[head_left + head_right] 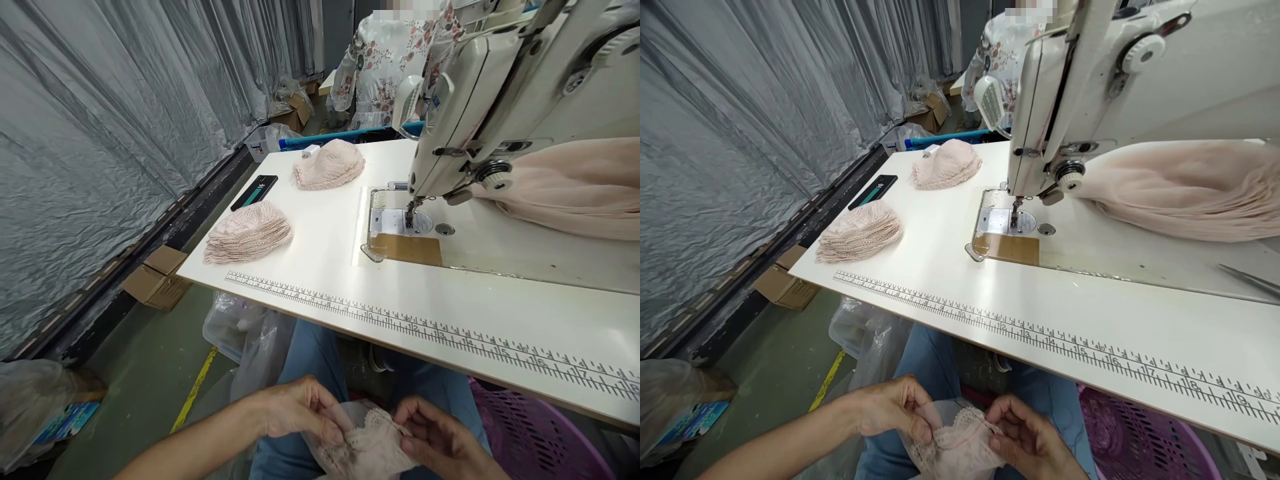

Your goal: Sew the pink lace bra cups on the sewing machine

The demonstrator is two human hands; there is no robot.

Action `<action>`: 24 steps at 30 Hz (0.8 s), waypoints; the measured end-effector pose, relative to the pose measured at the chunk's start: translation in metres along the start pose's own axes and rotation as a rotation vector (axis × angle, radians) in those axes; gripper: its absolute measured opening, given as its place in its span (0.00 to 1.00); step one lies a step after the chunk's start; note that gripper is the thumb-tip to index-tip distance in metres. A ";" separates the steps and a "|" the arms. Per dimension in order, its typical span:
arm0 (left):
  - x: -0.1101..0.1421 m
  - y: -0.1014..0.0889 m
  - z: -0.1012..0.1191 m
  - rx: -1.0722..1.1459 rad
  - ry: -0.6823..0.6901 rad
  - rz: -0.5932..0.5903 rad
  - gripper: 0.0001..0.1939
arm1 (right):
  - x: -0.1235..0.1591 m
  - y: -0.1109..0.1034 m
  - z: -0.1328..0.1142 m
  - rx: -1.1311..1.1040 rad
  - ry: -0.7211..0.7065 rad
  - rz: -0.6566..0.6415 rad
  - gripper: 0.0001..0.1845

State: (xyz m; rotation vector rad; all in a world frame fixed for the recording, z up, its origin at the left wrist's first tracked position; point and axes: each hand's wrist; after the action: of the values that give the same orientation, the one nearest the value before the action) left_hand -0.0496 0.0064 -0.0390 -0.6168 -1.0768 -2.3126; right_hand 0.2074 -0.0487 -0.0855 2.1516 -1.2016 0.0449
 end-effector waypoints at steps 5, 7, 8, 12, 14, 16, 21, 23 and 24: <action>-0.001 -0.002 -0.006 0.036 0.001 -0.001 0.28 | -0.003 0.000 -0.007 0.128 0.053 -0.011 0.22; 0.000 -0.002 -0.007 0.042 0.016 0.002 0.28 | -0.005 0.000 -0.006 0.119 0.048 -0.022 0.22; 0.000 -0.003 -0.007 0.041 0.020 0.003 0.28 | -0.005 0.000 -0.005 0.110 0.041 -0.019 0.22; 0.003 -0.001 -0.005 0.043 0.028 0.016 0.26 | -0.009 0.003 0.003 0.070 0.020 -0.017 0.27; 0.003 0.001 -0.004 0.051 0.029 0.026 0.26 | -0.010 0.004 0.005 0.063 0.022 -0.030 0.27; 0.003 0.003 -0.003 0.064 0.027 0.033 0.26 | -0.012 0.006 0.004 0.071 0.024 -0.043 0.25; 0.004 0.008 -0.002 0.052 0.058 0.057 0.36 | -0.010 0.006 -0.008 0.157 -0.047 -0.037 0.18; 0.005 0.009 0.000 0.011 0.081 0.080 0.44 | -0.008 0.005 -0.014 0.261 -0.089 0.025 0.16; 0.007 0.011 0.002 -0.019 0.091 0.086 0.47 | -0.006 0.006 -0.017 0.334 -0.105 0.058 0.15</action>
State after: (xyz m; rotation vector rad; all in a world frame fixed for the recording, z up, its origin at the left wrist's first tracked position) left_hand -0.0479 0.0007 -0.0275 -0.5484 -0.9690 -2.2567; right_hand 0.2045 -0.0368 -0.0712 2.4303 -1.3977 0.1705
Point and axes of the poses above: each hand's wrist, its own x-axis away from the middle knuckle, its own y-axis out of the palm, z = x × y, and after that the axes turned 11 degrees about -z, right-handed
